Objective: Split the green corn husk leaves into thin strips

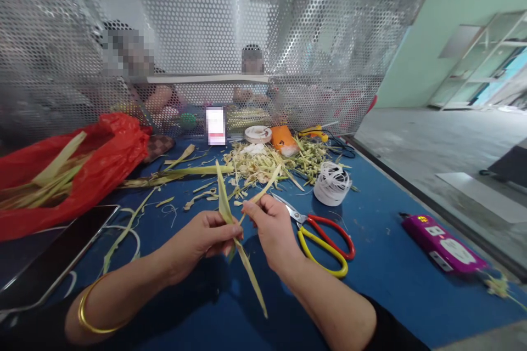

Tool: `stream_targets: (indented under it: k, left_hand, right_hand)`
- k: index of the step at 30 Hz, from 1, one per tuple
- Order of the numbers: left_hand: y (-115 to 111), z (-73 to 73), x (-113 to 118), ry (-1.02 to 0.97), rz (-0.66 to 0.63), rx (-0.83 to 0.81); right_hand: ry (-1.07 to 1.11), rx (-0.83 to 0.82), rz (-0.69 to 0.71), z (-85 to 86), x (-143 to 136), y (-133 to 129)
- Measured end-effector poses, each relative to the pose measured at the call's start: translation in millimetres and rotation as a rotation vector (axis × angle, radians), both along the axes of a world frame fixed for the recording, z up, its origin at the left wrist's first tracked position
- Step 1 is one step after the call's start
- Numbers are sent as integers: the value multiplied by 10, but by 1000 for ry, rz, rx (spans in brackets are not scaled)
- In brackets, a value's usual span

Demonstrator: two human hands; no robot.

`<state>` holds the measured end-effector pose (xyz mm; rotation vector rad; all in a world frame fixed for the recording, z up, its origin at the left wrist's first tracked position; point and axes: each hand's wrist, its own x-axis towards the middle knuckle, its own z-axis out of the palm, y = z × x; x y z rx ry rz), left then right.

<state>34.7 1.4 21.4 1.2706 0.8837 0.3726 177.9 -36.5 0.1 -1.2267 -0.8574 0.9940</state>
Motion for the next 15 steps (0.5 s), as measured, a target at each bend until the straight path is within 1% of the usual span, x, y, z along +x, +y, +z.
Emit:
stream_targets:
  k: [3,5,6,7,9,11,12,13,14,15]
  left_hand:
    - [9,-8,-9,-17,22,-19]
    - [21,-4,-17,-46,28,-22]
    - [26,1,-21,-60,27,-21]
    - [32,8,-24,-69,27,-21]
    - [38,19,-26,-65,43,-14]
    - [35,24,-24,-42,55,5]
    - [30,24,-22,-29,53,20]
    - [23,22,-19,-17,42,39]
    - [13,20,-17,-4,28,61]
    - [1,18,-14,9,12,85]
  right_hand:
    - [-50,-35,65,28,67,35]
    - [-163,-57,103,52,134,47]
    - [-263,-63,101,65,169,45]
    - [-390,-55,72,80,202,37]
    - [-674,17,-56,114,254,9]
    - [-905,155,-199,151,282,-19]
    - [-971,224,-220,167,286,-26]
    - [-997,269,-181,180,284,-28]
    - [-980,280,-90,188,275,-25]
    - [-917,259,28,190,261,-20]
